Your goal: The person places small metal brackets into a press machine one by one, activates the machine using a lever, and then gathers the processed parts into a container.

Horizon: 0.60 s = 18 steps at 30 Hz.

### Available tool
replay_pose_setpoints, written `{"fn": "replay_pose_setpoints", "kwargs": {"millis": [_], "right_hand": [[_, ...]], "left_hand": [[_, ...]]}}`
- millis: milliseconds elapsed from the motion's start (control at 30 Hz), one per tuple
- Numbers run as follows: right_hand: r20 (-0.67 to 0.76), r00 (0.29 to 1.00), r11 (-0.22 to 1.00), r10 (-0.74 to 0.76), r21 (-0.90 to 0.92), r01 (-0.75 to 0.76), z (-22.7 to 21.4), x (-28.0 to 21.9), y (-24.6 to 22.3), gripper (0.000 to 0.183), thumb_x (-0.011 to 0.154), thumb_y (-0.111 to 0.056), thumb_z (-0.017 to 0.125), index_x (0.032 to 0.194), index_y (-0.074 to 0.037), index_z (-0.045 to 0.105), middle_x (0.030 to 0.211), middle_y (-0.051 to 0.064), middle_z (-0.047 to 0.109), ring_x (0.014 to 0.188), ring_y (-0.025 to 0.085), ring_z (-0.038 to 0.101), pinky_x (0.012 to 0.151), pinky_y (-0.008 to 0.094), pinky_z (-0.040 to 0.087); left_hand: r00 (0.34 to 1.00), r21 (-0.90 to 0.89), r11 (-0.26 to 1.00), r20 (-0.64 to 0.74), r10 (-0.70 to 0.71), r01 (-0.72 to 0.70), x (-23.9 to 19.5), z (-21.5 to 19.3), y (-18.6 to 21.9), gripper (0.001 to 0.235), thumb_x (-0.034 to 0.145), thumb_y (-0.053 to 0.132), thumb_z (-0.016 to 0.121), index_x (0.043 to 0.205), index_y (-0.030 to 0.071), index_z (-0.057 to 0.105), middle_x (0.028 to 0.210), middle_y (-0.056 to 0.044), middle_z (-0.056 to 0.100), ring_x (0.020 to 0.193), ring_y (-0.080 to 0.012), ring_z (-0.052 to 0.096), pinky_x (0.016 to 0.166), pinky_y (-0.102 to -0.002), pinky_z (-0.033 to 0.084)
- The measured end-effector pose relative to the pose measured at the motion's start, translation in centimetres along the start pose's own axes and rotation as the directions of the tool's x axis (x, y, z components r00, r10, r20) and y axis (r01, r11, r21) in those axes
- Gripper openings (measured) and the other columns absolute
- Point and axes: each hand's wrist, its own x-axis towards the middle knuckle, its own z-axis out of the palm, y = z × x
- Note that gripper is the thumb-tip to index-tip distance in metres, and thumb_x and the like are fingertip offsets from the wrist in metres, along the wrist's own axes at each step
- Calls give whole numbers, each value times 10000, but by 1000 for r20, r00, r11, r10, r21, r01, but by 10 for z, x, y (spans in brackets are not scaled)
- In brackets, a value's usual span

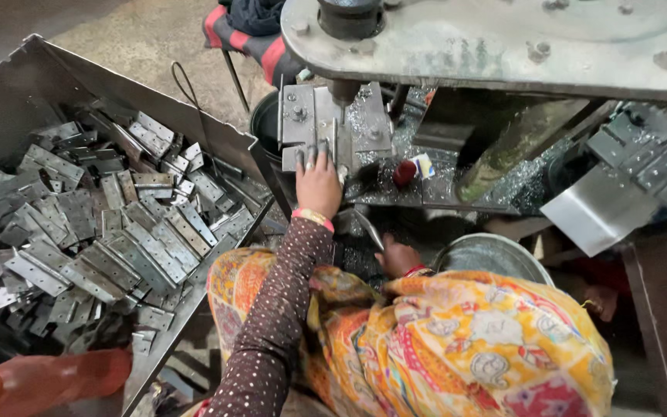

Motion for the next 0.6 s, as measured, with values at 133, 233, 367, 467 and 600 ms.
{"fn": "replay_pose_setpoints", "kwargs": {"millis": [133,233,367,467,600], "right_hand": [[73,997,997,-19,-69,24,-77,4,-31,537,896,-460,746,1167,-47,535,871,248,724,849,458,721,747,561,563],[16,997,996,-71,-45,72,-92,17,-32,513,877,-491,754,1095,-59,586,881,235,722,851,448,721,753,550,571],[-22,999,998,-31,56,33,-32,1,-12,508,904,-469,713,1179,-70,558,852,249,718,825,452,718,732,556,571],[-43,998,995,-36,87,39,-15,1,3,590,908,-459,702,1297,-61,506,832,268,713,803,460,715,724,558,567],[74,997,998,-30,55,26,-40,-6,-15,489,924,-438,716,1148,-36,550,868,259,718,843,474,697,727,587,539]], "left_hand": [[1000,49,999,-20,-20,21,4,16,5,425,967,178,494,1304,-25,654,1450,-176,566,1413,-346,478,1212,-556,248],[999,74,996,16,-46,44,26,27,5,406,968,188,501,1272,-25,667,1419,-198,579,1380,-377,494,1191,-543,261],[997,113,991,-39,-64,68,38,32,6,439,958,225,520,1273,-41,671,1384,-189,588,1377,-370,484,1202,-523,263],[998,71,996,-27,-57,59,35,28,4,458,924,222,531,1277,-35,667,1389,-175,583,1393,-358,465,1193,-528,257],[998,6,999,49,-47,46,17,18,2,428,977,212,515,1301,-26,664,1432,-176,574,1410,-355,463,1231,-529,238]]}}
